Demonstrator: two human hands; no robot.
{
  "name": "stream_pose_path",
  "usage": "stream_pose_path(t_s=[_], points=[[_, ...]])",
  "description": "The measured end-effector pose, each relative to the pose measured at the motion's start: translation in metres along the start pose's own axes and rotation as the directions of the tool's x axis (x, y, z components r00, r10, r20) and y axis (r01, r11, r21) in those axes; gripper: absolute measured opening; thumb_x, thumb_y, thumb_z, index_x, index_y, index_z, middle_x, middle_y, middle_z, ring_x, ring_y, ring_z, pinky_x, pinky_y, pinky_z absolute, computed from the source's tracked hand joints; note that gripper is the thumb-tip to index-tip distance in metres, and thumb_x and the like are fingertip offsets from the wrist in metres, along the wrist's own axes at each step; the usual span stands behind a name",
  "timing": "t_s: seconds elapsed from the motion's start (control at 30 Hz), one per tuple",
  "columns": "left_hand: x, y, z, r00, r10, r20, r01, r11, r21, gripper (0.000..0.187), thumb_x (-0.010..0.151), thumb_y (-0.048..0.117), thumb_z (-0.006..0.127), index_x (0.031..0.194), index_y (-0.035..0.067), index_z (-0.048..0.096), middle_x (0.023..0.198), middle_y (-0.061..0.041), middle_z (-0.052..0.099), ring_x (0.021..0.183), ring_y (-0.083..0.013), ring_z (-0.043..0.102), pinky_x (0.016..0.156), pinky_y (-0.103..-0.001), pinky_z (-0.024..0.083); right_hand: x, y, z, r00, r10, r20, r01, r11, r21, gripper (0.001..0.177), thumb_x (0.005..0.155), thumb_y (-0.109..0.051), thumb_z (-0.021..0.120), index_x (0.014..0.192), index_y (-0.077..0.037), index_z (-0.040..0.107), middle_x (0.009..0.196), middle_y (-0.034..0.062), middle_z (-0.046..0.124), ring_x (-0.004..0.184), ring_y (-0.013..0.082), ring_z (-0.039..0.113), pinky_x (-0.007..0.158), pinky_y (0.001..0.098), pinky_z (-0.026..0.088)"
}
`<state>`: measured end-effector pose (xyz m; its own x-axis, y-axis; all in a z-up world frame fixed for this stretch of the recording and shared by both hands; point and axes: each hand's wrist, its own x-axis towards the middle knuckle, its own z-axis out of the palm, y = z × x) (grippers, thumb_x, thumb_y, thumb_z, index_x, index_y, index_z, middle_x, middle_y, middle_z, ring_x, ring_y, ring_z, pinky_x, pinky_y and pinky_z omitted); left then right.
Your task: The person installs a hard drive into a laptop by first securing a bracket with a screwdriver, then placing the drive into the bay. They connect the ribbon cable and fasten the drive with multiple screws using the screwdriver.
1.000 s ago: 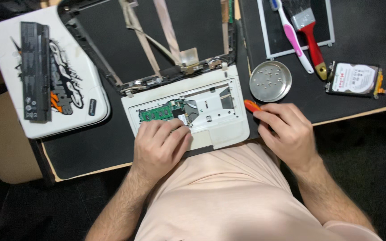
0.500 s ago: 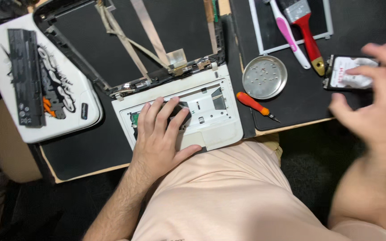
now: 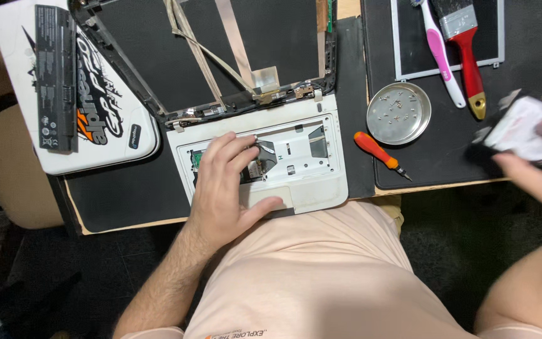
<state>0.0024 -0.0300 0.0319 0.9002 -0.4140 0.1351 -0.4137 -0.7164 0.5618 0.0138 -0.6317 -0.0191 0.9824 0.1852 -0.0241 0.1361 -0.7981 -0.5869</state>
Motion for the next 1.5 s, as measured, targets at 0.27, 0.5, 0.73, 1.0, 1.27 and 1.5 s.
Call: stream_pose_path(t_s=[0.27,0.5,0.73,1.0,1.27,1.5], points=[[0.021,0.048,0.001,0.985,-0.17,0.015,0.14,0.754,-0.642,0.04,0.11,0.025,0.09,0.141,0.005,0.075,0.133,-0.013,0.084,0.118,-0.0235,0.086,0.11,-0.035,0.073,0.068,-0.264,0.058,0.874,-0.472,-0.117,0.48,0.876,0.047,0.066,0.096,-0.028,0.116,0.135,0.004,0.074,0.147,0.0279,0.082,0.134,0.0458,0.075,0.119,0.0574,0.054],[0.015,0.033,0.004,0.933,-0.285,0.221,0.352,0.583,-0.732,0.026,0.12,0.035,0.071,0.114,0.01,0.066,0.097,0.003,0.069,0.088,-0.0113,0.061,0.08,-0.031,0.051,0.076,-0.297,0.114,0.932,-0.347,-0.102,0.36,0.867,0.344,0.085,0.095,-0.03,0.111,0.161,0.001,0.067,0.149,0.0248,0.068,0.138,0.0351,0.07,0.111,0.0417,0.061],[-0.003,0.033,-0.001,0.891,-0.228,0.392,0.442,0.246,-0.863,0.039,0.118,0.018,0.073,0.151,0.01,0.054,0.138,-0.018,0.077,0.121,-0.0239,0.08,0.084,-0.032,0.074,0.044,-0.27,0.141,0.997,-0.003,0.076,-0.058,0.619,0.783,0.044,0.096,0.002,0.095,0.123,-0.003,0.061,0.125,0.0169,0.071,0.121,0.0238,0.075,0.106,0.032,0.062],[-0.012,0.023,-0.005,0.806,-0.412,0.425,0.55,0.255,-0.795,0.043,0.115,0.014,0.077,0.156,0.01,0.066,0.111,-0.012,0.073,0.066,-0.0155,0.082,0.059,-0.025,0.072,0.073,-0.273,0.115,0.824,-0.566,-0.025,0.551,0.79,0.268,0.073,0.091,-0.045,0.112,0.142,-0.008,0.074,0.179,0.0269,0.044,0.174,0.0522,0.048,0.154,0.0747,0.046],[-0.013,0.014,-0.011,0.905,-0.375,0.201,0.412,0.656,-0.633,0.052,0.113,0.03,0.083,0.162,0.02,0.067,0.119,-0.008,0.088,0.083,-0.0118,0.085,0.078,-0.027,0.077,0.106,-0.298,0.098,0.629,-0.764,0.141,0.749,0.645,0.153,0.044,0.109,-0.032,0.093,0.132,0.002,0.077,0.151,0.0317,0.078,0.127,0.0486,0.082,0.114,0.061,0.07],[-0.001,-0.021,-0.015,0.966,0.09,-0.241,-0.07,0.994,0.088,0.011,0.123,0.018,0.081,0.123,0.009,0.086,0.146,-0.005,0.084,0.124,-0.036,0.069,0.104,-0.051,0.056,0.13,-0.284,0.11,0.648,-0.738,0.188,0.759,0.645,-0.085,0.028,0.11,-0.021,0.096,0.13,-0.006,0.084,0.154,0.0183,0.083,0.134,0.0429,0.079,0.117,0.0537,0.067]])
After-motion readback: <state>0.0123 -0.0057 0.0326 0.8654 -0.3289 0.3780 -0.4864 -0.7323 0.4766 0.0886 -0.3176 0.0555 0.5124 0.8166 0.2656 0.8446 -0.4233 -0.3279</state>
